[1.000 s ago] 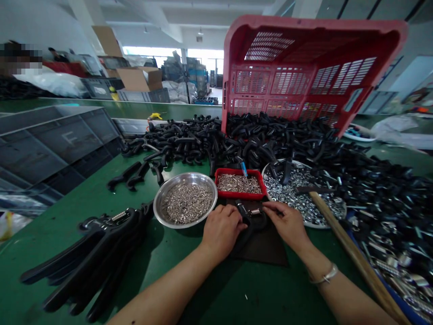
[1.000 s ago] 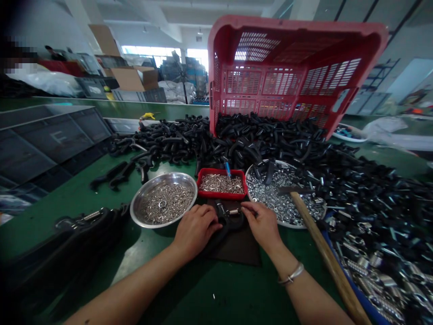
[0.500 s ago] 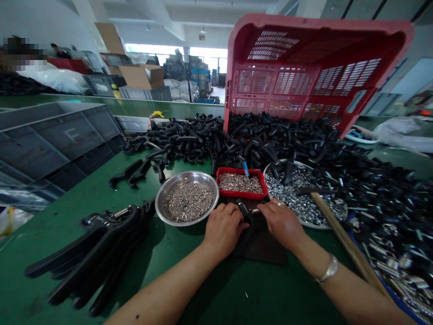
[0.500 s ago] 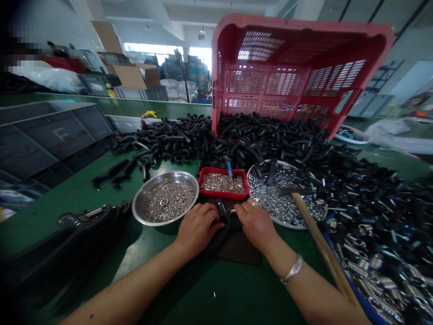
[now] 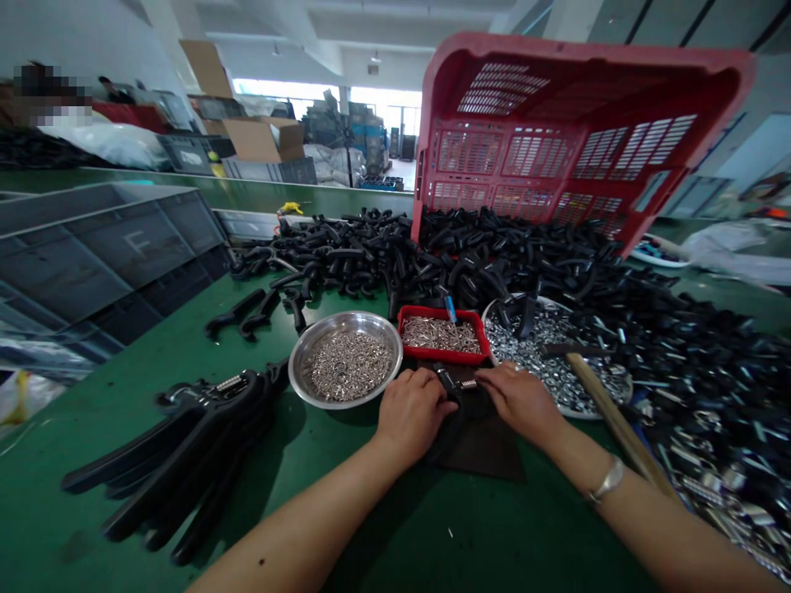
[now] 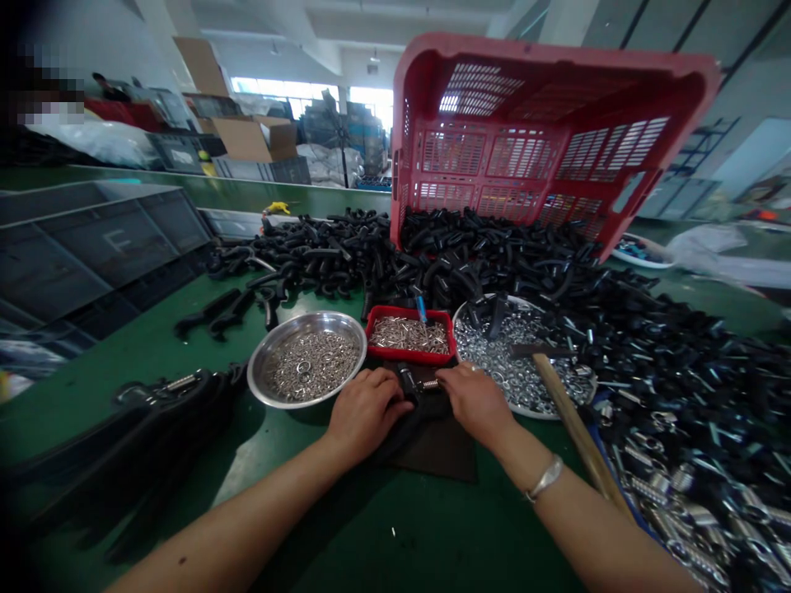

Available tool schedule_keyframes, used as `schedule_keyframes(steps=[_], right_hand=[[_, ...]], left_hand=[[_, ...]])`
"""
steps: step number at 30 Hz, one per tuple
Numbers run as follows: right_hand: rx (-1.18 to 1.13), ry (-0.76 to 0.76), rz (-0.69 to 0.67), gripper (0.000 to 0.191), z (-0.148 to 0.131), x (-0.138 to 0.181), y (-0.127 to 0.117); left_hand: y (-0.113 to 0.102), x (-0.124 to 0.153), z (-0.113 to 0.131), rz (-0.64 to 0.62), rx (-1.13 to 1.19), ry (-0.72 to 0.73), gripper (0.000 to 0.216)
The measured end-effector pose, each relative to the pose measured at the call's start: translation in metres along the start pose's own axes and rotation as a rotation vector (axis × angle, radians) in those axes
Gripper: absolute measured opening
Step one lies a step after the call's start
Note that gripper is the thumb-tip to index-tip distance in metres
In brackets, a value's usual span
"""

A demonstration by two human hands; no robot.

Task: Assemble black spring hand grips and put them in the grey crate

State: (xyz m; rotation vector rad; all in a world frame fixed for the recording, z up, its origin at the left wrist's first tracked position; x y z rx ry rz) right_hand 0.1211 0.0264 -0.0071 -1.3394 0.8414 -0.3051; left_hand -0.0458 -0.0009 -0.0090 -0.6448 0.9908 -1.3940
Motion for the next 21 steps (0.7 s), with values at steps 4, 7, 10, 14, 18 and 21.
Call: schedule_keyframes(steps=[4, 7, 10, 14, 18, 21], right_hand=[[-0.31, 0.121, 0.24, 0.021, -0.013, 0.002, -0.019], [-0.574, 0.207, 0.421, 0.016, -0.034, 0.0, -0.025], [-0.705, 0.259, 0.537, 0.011, -0.044, -0.003, -0.024], [-0.717, 0.225, 0.525, 0.008, -0.04, -0.003, -0.024], [-0.763, 0.188, 0.438, 0.008, -0.037, -0.002, -0.024], [-0.745, 0.22, 0.422, 0.009, -0.04, -0.001, -0.021]], left_hand=[[-0.008, -0.007, 0.0, -0.114, 0.459, -0.109, 0.02], [-0.004, -0.009, 0.005, -0.382, 0.879, -0.297, 0.028], [0.004, -0.006, 0.013, -0.557, 1.194, -0.523, 0.038], [0.012, 0.001, 0.019, -0.651, 1.419, -0.68, 0.045], [0.02, 0.007, 0.023, -0.76, 1.548, -0.72, 0.048], [0.023, 0.007, 0.024, -0.764, 1.582, -0.725, 0.049]])
Point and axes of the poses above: each hand's wrist, its own x-axis away from the middle knuckle, its own y-axis out of the palm, z = x × y, the point moved 4 cm from there along -x, towards the middle knuckle, and after that the axes turned 12 degrees about -y, right-handed, at the moved point
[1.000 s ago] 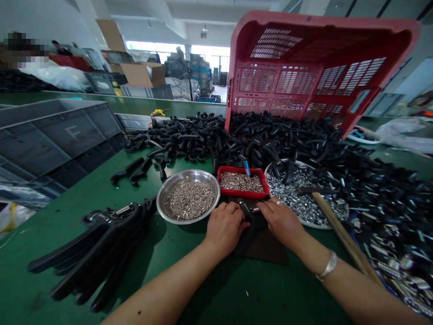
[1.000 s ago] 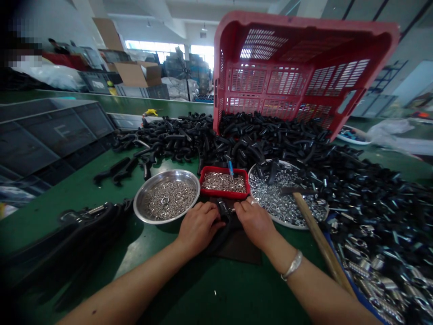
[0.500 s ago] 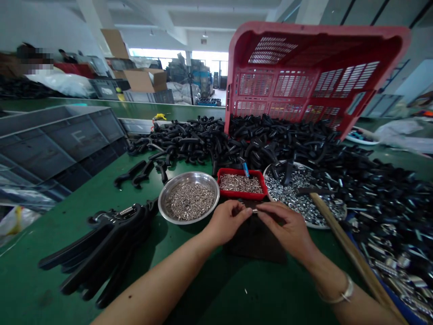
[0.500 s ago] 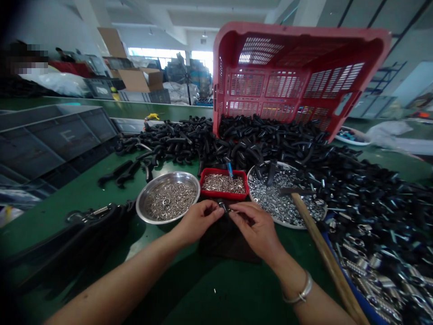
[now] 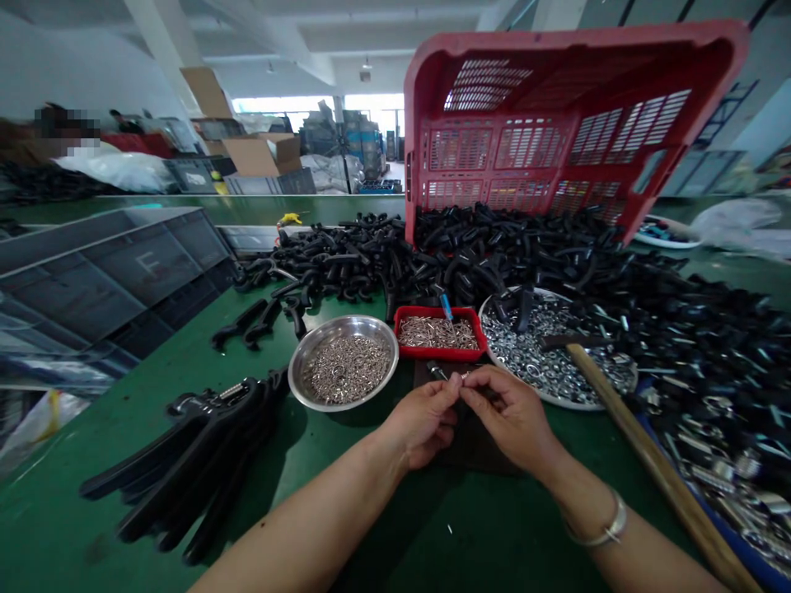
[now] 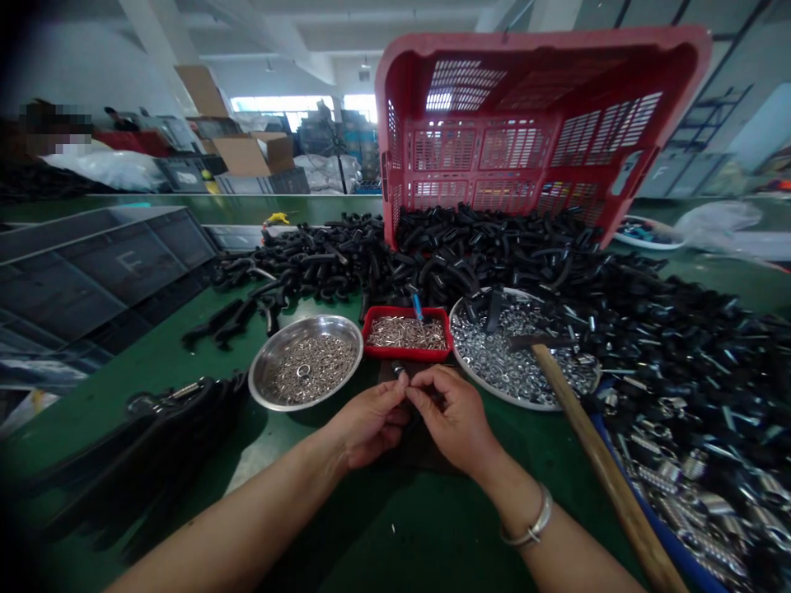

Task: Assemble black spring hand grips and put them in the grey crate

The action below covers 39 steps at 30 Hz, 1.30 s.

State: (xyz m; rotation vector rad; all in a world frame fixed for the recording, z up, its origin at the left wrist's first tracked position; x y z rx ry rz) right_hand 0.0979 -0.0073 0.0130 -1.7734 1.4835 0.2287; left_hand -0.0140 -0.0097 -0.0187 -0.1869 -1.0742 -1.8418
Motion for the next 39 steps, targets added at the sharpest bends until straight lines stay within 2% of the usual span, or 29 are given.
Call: schedule_keyframes(steps=[3, 5, 7, 9, 11, 17, 24, 29, 36, 39], right_hand=[[0.047, 0.021, 0.044, 0.011, 0.002, 0.001, 0.002], [0.13, 0.044, 0.06, 0.013, 0.007, 0.001, 0.0], [0.269, 0.049, -0.023, 0.015, 0.014, 0.0, 0.001], [0.421, 0.034, -0.17, 0.016, 0.022, 0.001, 0.006], [0.558, 0.012, -0.267, 0.018, 0.027, 0.003, 0.011], [0.811, -0.068, -0.332, 0.016, 0.026, 0.005, 0.022], [1.093, -0.169, -0.405, 0.014, 0.011, 0.002, 0.03], [1.004, -0.243, -0.489, 0.018, 0.009, 0.005, 0.034], [0.763, -0.068, -0.295, 0.016, 0.025, 0.008, 0.024], [0.707, -0.005, -0.291, 0.017, 0.03, 0.007, 0.021]], left_hand=[[-0.003, -0.001, 0.002, 0.045, -0.074, 0.039, 0.046], [-0.007, 0.001, 0.008, 0.109, -0.199, 0.136, 0.042], [-0.012, 0.006, 0.019, 0.224, -0.367, 0.331, 0.035], [-0.017, 0.012, 0.029, 0.351, -0.533, 0.533, 0.028], [-0.022, 0.016, 0.033, 0.437, -0.674, 0.626, 0.022], [-0.029, 0.015, 0.036, 0.548, -1.01, 0.659, 0.01], [-0.028, 0.018, 0.033, 0.828, -1.477, 0.666, 0.012], [-0.025, 0.022, 0.029, 0.849, -1.601, 0.633, 0.014], [-0.025, 0.023, 0.031, 0.766, -1.668, 0.61, 0.021], [-0.026, 0.021, 0.032, 0.784, -1.661, 0.588, 0.02]])
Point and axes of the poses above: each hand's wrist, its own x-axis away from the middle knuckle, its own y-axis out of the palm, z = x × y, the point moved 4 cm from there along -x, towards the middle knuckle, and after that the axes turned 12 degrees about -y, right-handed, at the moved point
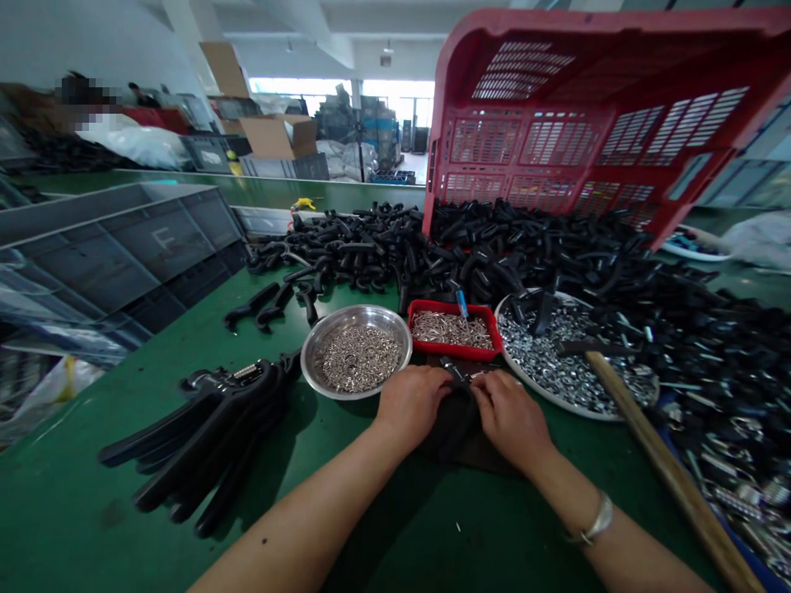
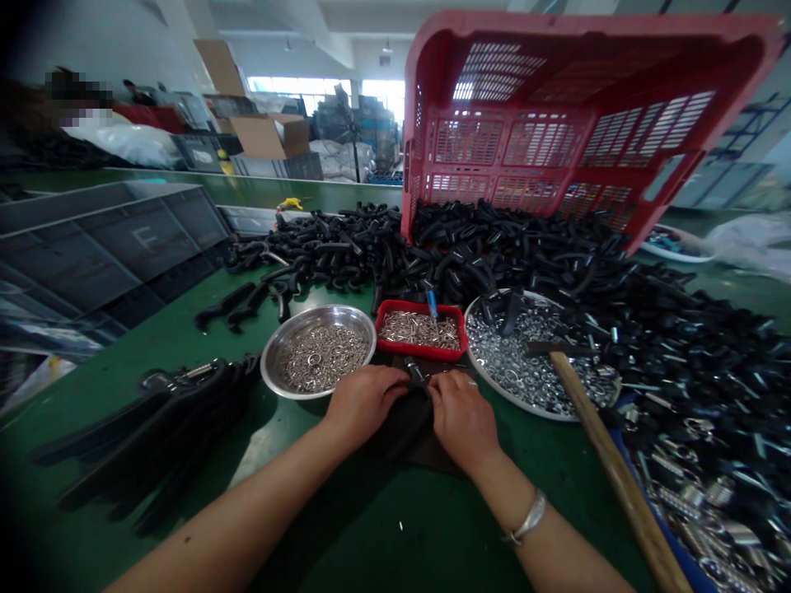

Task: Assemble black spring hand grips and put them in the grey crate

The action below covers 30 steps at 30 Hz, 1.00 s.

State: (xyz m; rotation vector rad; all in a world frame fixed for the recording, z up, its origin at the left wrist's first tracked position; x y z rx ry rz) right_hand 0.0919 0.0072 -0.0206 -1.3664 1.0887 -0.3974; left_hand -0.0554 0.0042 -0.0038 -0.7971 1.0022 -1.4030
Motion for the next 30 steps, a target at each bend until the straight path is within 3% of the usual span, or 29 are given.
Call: schedule_keyframes(steps=[7, 21, 27, 30], right_hand=[[-0.179, 0.016, -0.069, 0.014, 0.003, -0.009, -0.003], [-0.083, 0.083, -0.221, 0.013, 0.01, -0.024, -0.001], [-0.053, 0.06, -0.374, 0.01, 0.007, -0.034, -0.002], [0.022, 0.044, -0.341, 0.009, 0.004, -0.034, -0.005]], left_hand=[[0.001, -0.003, -0.003, 0.015, 0.007, -0.019, 0.015], [0.003, -0.004, -0.01, -0.026, 0.042, -0.02, 0.019], [0.002, -0.002, -0.008, 0.002, 0.039, -0.051, 0.018], [0.002, -0.001, -0.007, 0.002, 0.044, -0.053, 0.018]])
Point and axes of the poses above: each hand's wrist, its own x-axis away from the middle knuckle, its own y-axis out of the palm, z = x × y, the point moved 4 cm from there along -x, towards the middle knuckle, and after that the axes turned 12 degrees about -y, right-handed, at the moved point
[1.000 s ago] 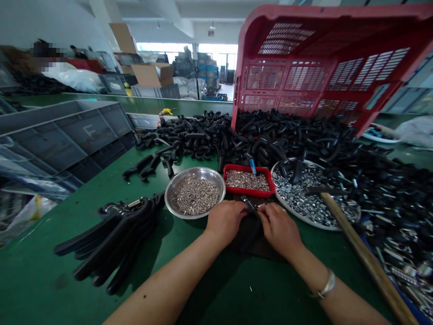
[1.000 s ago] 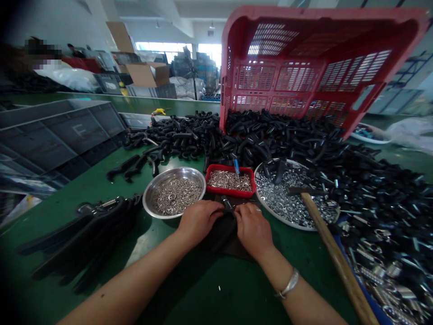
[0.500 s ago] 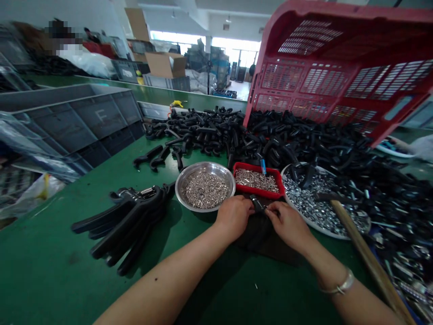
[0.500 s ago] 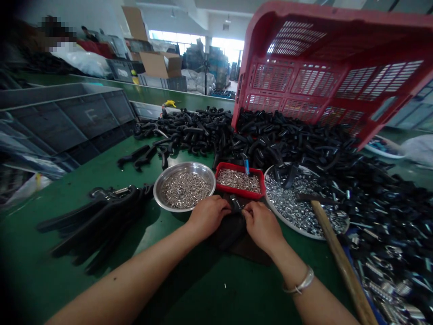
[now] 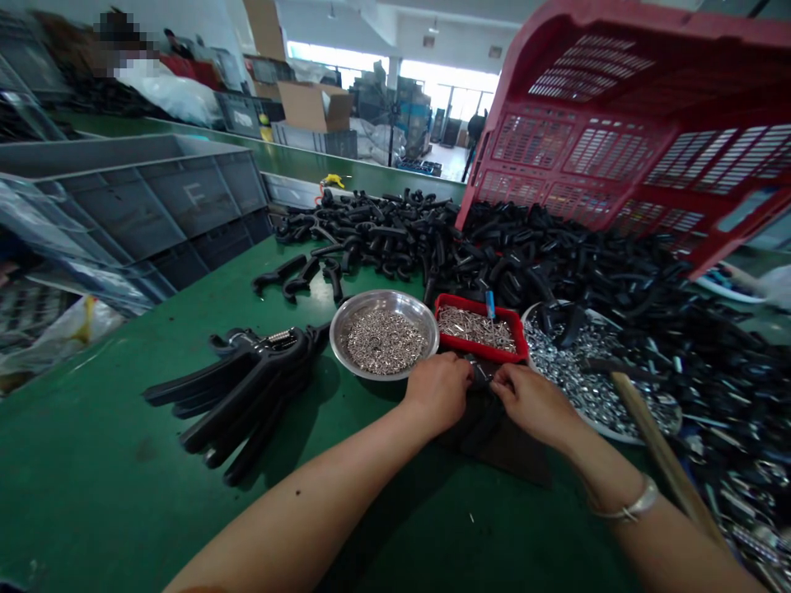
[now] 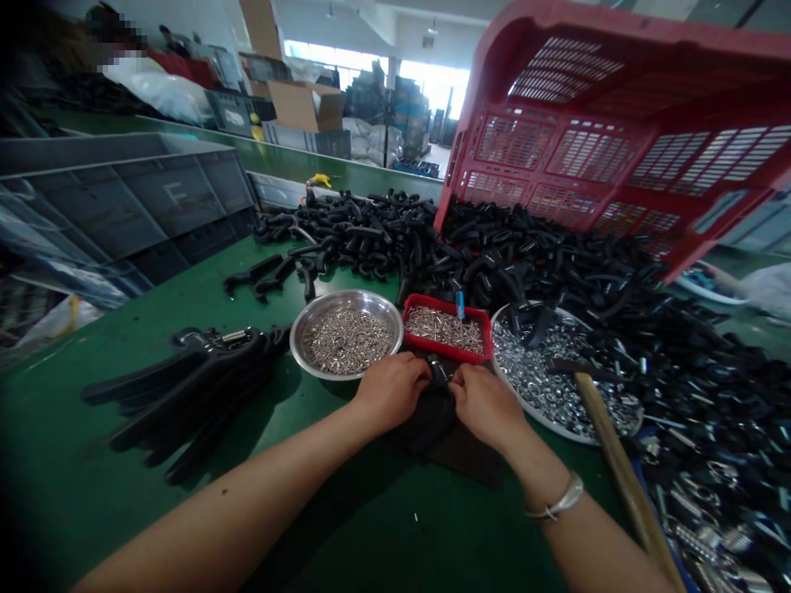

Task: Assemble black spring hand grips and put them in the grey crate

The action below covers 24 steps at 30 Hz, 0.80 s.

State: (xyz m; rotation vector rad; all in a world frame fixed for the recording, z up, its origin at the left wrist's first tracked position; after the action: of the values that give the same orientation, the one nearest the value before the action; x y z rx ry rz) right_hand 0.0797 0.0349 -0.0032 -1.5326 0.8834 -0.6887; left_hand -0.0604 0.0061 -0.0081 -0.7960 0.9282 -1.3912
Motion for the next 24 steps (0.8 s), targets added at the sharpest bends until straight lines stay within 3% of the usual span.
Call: schedule_keyframes(steps=[7, 14, 24], right_hand=[[-0.023, 0.044, 0.121, 0.007, 0.0, 0.01, 0.003], [-0.241, -0.143, 0.478, 0.017, 0.001, 0.039, 0.013], [-0.3, -0.179, 0.551, 0.018, 0.005, 0.054, 0.018]], left_hand=[[-0.002, 0.002, 0.006, 0.016, 0.003, -0.008, 0.018], [0.002, -0.016, 0.023, 0.033, -0.043, 0.044, 0.018], [0.007, -0.028, 0.037, -0.075, -0.149, 0.199, 0.017]])
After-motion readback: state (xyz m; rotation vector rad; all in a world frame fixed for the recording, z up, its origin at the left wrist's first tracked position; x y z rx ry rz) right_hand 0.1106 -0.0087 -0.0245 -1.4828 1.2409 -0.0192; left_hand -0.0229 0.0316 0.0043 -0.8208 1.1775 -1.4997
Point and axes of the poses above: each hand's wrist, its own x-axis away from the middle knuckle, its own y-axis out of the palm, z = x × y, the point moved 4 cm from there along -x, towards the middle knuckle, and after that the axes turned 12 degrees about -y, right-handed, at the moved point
